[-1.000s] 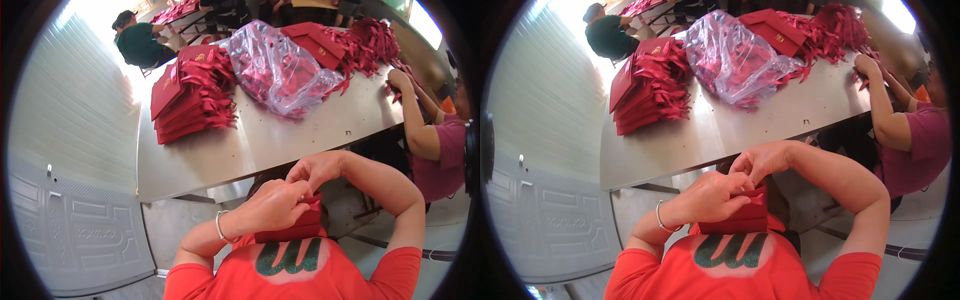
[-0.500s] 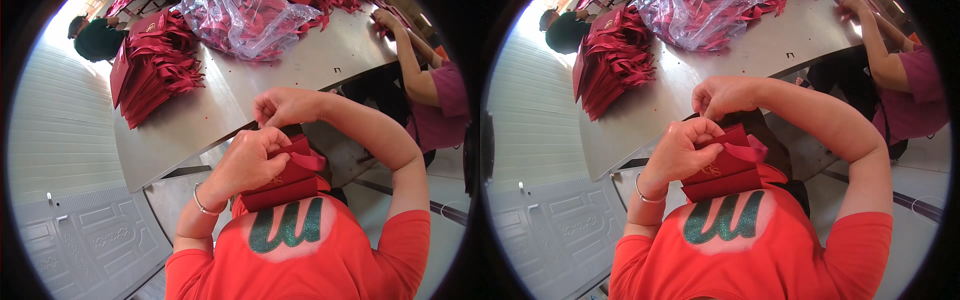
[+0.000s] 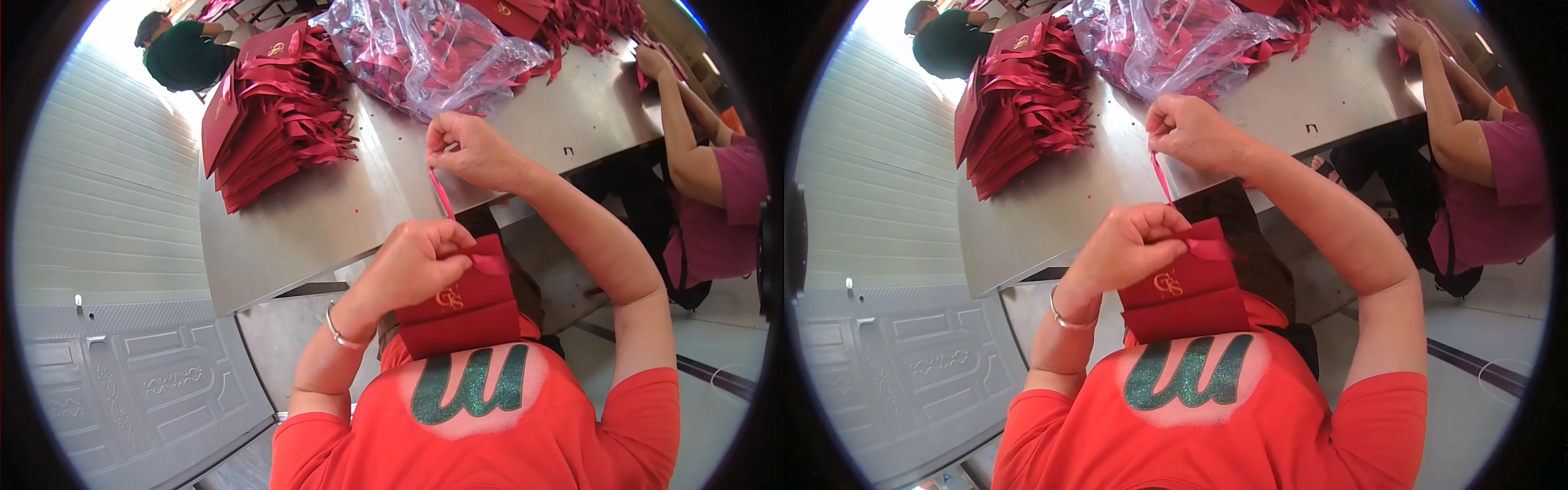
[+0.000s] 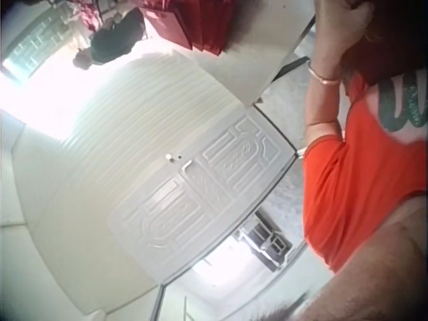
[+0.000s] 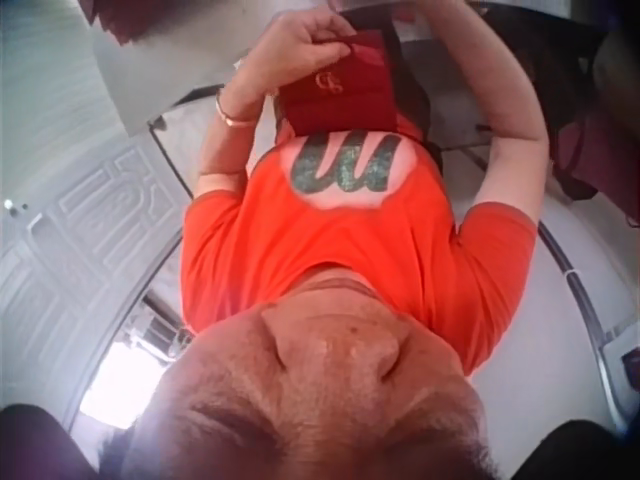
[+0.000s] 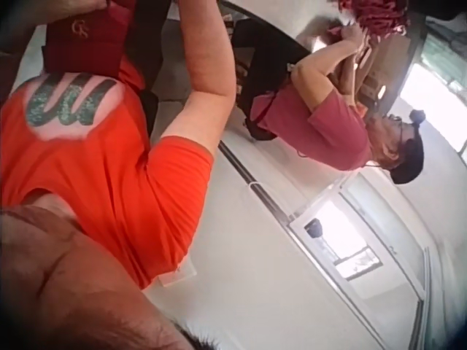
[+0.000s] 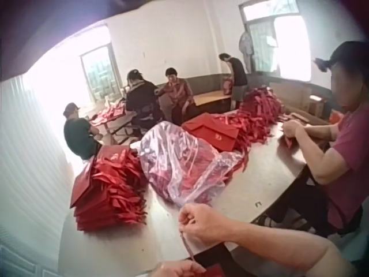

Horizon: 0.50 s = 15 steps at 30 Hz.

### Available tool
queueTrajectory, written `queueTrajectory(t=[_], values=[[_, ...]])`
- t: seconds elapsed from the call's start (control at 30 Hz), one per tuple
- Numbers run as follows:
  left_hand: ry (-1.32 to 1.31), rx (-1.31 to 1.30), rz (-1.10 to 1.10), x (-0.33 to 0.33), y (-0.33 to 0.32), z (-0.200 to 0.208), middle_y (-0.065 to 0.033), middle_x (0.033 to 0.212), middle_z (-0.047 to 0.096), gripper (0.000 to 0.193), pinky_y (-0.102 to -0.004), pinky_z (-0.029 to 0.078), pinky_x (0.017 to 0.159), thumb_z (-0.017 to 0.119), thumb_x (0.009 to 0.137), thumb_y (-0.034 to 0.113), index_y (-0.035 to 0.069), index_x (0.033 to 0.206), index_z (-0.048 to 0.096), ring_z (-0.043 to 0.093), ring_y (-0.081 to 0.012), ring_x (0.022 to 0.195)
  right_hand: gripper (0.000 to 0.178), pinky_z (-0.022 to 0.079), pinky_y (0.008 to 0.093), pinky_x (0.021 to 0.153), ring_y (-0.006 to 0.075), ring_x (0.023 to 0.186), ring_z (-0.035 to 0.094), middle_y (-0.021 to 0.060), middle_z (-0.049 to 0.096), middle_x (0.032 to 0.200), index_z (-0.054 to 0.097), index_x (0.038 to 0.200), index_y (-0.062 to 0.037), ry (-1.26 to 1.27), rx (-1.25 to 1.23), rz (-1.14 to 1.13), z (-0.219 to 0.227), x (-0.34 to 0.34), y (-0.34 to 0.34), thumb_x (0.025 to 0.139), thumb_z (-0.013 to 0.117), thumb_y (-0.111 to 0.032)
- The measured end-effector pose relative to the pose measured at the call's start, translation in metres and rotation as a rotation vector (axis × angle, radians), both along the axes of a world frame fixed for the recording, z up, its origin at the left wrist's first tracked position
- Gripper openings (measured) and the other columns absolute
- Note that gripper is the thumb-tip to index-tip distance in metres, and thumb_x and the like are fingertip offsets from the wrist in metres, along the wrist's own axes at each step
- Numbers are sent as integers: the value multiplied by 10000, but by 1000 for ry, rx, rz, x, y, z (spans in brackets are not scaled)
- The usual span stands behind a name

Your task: The person assembles gift pouches by opening them and threading ribbon handles through the pre-cut slits by hand.

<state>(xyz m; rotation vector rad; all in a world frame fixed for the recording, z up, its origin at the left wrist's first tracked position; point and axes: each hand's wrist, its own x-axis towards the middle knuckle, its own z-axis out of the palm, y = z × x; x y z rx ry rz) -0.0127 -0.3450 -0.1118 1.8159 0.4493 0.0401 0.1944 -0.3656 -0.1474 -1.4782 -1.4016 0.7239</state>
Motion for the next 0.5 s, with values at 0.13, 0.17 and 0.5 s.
queueTrajectory(t=[0.13, 0.17, 0.5], values=[[-26, -76, 15, 15, 35, -10, 27, 748, 644, 132, -206, 456, 605, 653, 830, -1, -39, 956, 650, 566, -21, 686, 127, 484, 264, 704, 98, 771, 591, 36, 611, 793, 572, 877, -1, -5, 57, -107, 0, 17, 22, 818, 674, -51], [-44, -48, 9, 19, 44, -13, 18, 762, 654, 138, -210, 471, 622, 654, 831, 2, -39, 963, 651, 576, -26, 700, 127, 484, 264, 704, 98, 771, 591, 36, 611, 793, 572, 877, -1, -7, 64, -99, -2, 18, 30, 818, 674, -51], [90, 64, 106, 48, 89, -49, -41, 770, 682, 179, -240, 488, 611, 680, 819, 28, -15, 991, 659, 602, -74, 671, 212, 509, 417, 769, 348, 880, 648, 143, 674, 925, 656, 975, -33, -612, 288, -210, -24, 14, 45, 819, 692, -172]])
